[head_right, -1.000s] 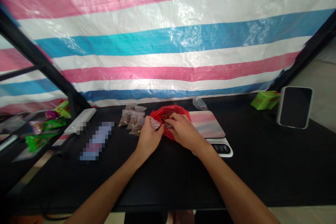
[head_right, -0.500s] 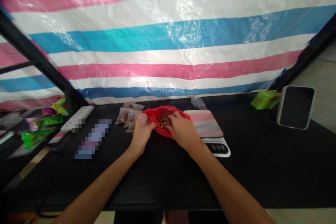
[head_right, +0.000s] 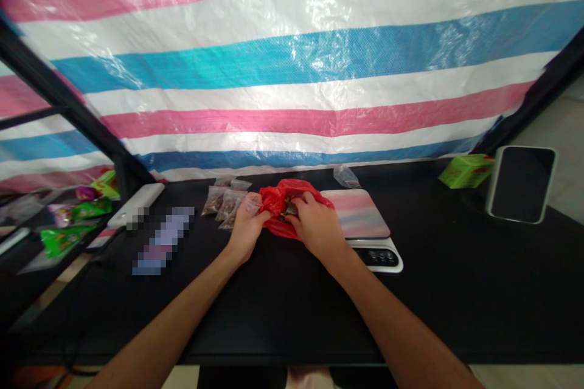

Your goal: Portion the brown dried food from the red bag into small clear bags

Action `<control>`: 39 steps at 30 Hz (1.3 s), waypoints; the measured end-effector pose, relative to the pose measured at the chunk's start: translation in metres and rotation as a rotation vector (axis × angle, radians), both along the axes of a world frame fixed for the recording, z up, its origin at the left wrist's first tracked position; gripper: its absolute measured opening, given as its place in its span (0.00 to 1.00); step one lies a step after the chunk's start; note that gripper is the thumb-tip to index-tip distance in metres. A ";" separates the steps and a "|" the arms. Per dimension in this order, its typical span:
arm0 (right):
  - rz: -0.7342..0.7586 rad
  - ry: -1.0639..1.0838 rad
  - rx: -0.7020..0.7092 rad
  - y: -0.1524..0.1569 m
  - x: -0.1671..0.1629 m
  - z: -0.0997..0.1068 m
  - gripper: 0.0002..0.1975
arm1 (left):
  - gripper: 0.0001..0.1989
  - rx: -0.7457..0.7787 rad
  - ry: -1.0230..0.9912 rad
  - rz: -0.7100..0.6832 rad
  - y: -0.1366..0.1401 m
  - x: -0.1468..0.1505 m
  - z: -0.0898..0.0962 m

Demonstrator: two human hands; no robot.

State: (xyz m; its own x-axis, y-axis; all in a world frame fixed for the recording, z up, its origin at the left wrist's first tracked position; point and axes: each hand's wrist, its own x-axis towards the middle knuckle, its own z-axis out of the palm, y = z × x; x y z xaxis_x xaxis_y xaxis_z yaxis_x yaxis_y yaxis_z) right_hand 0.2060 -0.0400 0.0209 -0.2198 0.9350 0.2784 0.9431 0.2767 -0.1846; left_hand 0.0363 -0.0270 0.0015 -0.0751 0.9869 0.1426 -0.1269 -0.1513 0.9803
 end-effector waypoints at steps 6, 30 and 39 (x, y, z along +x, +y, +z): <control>0.079 0.069 0.003 -0.002 -0.004 0.003 0.14 | 0.15 0.006 -0.062 0.013 -0.003 0.000 0.003; 0.331 0.452 -0.012 -0.004 0.002 0.016 0.16 | 0.11 0.401 1.157 0.024 -0.003 -0.020 0.000; 0.470 0.523 -0.021 -0.004 0.001 0.010 0.23 | 0.11 0.302 1.105 0.009 -0.007 -0.013 0.005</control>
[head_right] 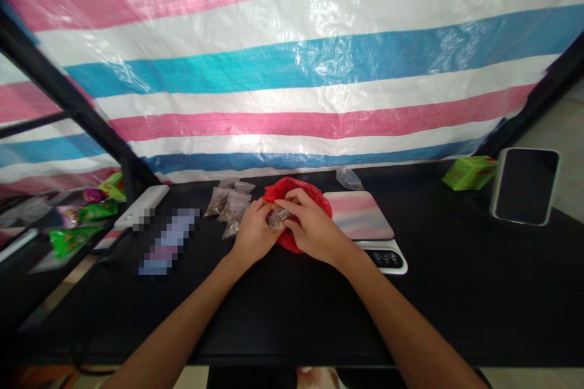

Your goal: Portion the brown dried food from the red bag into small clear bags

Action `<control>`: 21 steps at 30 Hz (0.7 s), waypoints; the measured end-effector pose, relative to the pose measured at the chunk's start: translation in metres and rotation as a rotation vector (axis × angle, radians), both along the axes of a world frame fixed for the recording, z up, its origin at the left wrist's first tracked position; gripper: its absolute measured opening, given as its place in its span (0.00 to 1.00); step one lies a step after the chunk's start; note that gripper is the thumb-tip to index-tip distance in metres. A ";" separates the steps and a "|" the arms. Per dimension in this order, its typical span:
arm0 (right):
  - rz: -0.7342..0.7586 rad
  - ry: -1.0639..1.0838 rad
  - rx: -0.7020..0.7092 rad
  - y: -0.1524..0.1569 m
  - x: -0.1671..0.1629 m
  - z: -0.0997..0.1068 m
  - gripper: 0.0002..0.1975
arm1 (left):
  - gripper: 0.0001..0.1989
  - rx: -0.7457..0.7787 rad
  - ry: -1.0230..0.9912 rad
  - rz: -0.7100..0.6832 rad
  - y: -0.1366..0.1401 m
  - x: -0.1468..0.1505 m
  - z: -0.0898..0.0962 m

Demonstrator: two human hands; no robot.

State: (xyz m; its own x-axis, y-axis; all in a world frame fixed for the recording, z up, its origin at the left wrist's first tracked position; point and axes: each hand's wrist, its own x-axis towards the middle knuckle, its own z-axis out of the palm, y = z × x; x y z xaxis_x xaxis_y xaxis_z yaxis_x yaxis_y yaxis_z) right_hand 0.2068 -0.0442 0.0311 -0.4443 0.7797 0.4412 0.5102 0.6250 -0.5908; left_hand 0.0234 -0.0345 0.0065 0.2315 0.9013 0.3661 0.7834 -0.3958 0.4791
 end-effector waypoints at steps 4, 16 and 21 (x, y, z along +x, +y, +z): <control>-0.003 0.052 0.015 -0.002 -0.002 0.002 0.30 | 0.11 -0.029 -0.113 -0.029 -0.001 0.003 0.002; 0.022 0.127 0.161 -0.005 -0.002 0.012 0.19 | 0.14 -0.106 -0.506 -0.071 -0.004 0.004 0.009; 0.057 0.132 0.190 -0.008 -0.002 0.015 0.20 | 0.13 -0.140 -0.558 -0.089 -0.007 0.007 0.010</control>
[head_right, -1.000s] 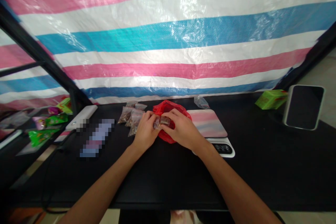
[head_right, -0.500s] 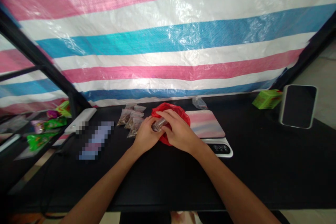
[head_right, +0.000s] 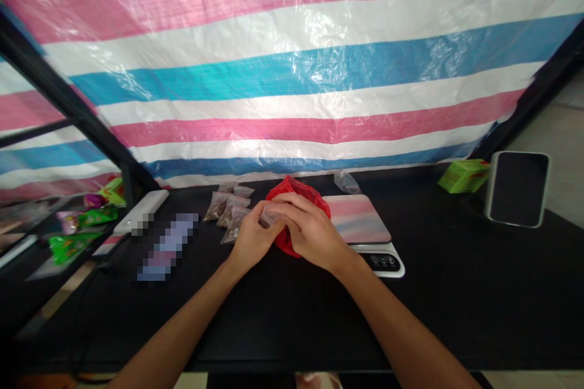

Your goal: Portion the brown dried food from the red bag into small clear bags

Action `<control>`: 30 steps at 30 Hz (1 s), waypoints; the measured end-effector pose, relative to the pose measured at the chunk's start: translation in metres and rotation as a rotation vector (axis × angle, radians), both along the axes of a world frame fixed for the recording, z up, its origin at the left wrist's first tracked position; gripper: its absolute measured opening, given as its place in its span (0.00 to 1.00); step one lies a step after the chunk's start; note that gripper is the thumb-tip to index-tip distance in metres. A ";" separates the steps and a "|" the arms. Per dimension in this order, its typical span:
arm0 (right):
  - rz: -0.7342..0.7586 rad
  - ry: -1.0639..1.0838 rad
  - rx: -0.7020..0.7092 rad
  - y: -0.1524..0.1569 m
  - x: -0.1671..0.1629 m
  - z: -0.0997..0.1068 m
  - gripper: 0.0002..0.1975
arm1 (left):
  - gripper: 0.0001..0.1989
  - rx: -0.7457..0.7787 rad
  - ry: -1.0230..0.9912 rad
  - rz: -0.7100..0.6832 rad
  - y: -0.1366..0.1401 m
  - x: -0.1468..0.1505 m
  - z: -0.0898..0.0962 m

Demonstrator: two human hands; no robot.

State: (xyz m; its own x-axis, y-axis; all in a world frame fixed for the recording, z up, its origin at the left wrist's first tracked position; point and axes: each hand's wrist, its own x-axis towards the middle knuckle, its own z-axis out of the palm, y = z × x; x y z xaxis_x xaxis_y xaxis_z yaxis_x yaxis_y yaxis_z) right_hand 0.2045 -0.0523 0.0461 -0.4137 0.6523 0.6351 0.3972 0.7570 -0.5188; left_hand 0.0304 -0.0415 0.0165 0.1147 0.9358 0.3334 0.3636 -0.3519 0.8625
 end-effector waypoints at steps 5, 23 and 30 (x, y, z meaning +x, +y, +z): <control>-0.192 0.105 0.028 0.005 0.011 0.008 0.16 | 0.12 -0.053 0.085 0.159 0.004 -0.002 -0.006; -0.422 -0.389 0.036 0.022 0.025 -0.013 0.12 | 0.16 -0.195 -0.030 0.141 -0.004 0.008 -0.010; -0.410 -0.338 -0.132 0.016 0.021 -0.005 0.12 | 0.16 -0.251 -0.473 0.279 0.011 0.003 -0.004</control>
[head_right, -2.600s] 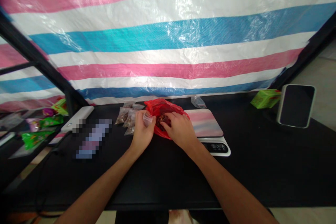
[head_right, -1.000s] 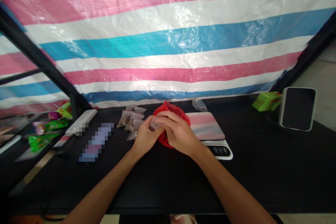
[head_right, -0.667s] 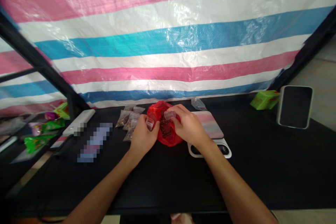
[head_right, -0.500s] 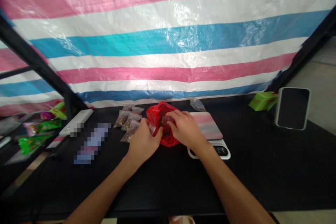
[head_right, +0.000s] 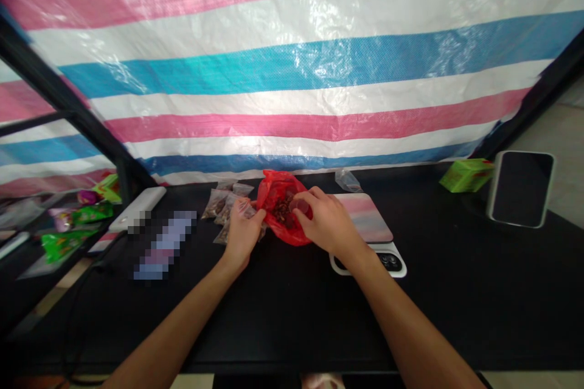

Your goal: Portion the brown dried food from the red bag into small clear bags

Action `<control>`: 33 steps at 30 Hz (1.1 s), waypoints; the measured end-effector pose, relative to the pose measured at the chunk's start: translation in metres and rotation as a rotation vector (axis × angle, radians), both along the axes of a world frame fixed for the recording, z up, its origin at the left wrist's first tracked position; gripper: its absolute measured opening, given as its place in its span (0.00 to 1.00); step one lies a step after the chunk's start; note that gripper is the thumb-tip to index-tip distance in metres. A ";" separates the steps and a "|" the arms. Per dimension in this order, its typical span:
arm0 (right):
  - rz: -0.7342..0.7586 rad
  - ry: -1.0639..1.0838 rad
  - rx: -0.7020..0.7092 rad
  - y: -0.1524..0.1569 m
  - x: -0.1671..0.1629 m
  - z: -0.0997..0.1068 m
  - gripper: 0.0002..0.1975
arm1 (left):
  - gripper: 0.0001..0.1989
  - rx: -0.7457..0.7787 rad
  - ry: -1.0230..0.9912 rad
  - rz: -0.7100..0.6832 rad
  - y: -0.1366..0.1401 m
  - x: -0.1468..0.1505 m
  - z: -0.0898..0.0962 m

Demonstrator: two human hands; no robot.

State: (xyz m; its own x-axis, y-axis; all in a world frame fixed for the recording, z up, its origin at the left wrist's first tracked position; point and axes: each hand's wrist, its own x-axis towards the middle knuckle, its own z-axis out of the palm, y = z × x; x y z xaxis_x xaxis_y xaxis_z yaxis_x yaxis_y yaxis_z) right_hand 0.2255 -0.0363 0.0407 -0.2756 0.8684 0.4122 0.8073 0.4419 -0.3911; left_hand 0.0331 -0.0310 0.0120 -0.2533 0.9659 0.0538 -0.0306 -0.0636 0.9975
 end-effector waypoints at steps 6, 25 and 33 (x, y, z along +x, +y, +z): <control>-0.003 -0.031 -0.089 -0.008 -0.003 0.007 0.11 | 0.26 0.019 -0.047 -0.076 0.001 -0.001 -0.005; 0.007 -0.399 -0.060 0.029 0.007 0.014 0.19 | 0.19 -0.014 0.862 0.019 0.019 0.005 0.031; 0.050 -0.276 -0.085 0.021 0.002 -0.002 0.25 | 0.17 -0.052 0.856 -0.120 0.004 0.002 0.008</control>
